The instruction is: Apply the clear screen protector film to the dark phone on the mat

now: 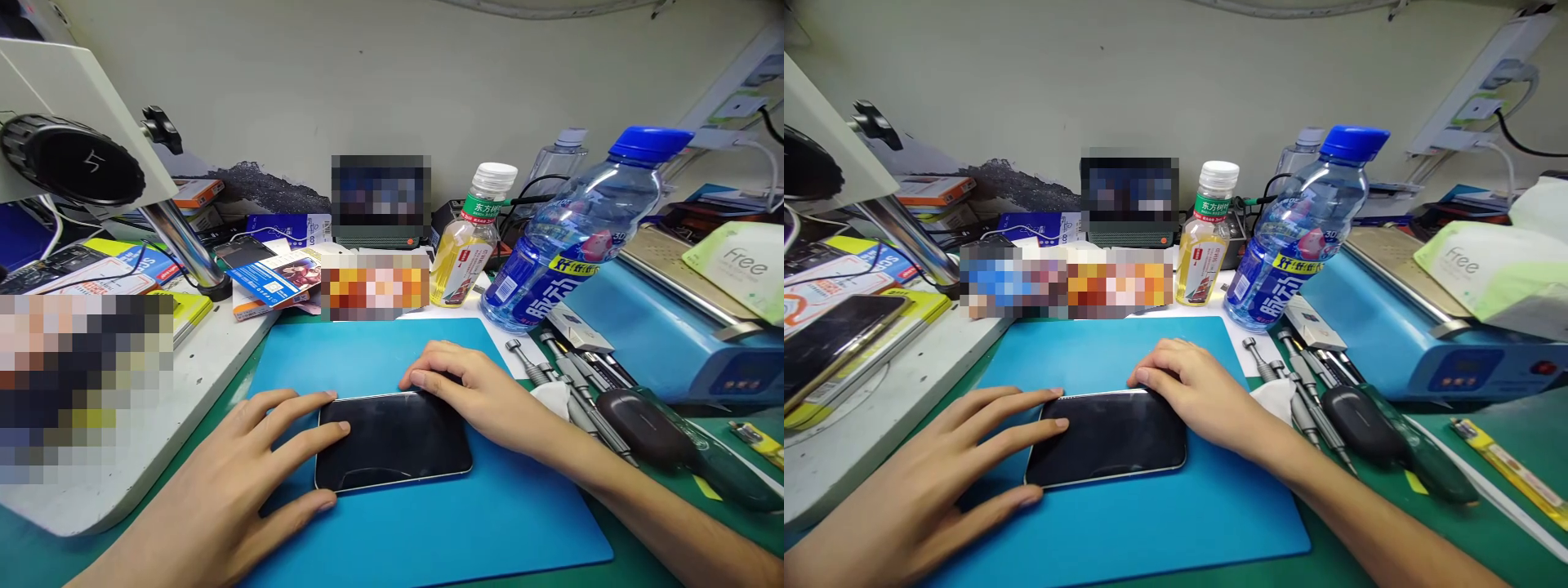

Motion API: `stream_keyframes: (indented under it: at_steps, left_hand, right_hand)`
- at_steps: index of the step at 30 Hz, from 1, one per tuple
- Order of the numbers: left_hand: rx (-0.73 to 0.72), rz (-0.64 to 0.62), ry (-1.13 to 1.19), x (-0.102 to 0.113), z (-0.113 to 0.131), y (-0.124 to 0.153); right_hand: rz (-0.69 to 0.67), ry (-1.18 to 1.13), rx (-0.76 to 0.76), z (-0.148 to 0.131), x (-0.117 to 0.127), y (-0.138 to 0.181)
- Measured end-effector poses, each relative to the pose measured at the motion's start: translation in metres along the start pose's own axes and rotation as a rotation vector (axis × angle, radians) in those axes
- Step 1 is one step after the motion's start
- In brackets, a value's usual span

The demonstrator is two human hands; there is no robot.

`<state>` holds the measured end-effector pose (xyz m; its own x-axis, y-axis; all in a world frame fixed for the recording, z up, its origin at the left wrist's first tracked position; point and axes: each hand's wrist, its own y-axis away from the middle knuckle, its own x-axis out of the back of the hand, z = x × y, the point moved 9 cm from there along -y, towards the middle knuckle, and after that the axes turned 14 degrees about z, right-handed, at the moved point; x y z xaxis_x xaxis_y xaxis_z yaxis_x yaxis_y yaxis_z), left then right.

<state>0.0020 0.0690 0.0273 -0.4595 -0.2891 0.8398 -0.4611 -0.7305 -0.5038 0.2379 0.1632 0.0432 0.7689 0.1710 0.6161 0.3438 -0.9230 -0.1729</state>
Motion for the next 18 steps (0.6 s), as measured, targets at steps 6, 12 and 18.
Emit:
stream_keyframes:
  at_steps: [6,12,18]
  left_hand:
    - [-0.044,-0.001,-0.006,0.0002,0.0004,0.0013]
    - [-0.046,-0.005,0.001,-0.0019,0.0009,0.0013]
    - [-0.047,-0.009,-0.016,-0.0014,0.0012,0.0006]
  right_hand:
    - [-0.007,0.013,-0.013,-0.0017,-0.0005,0.0022]
    - [-0.014,0.035,-0.029,-0.0025,-0.0053,0.0015]
    - [-0.008,0.04,-0.072,0.0005,-0.0061,-0.0017]
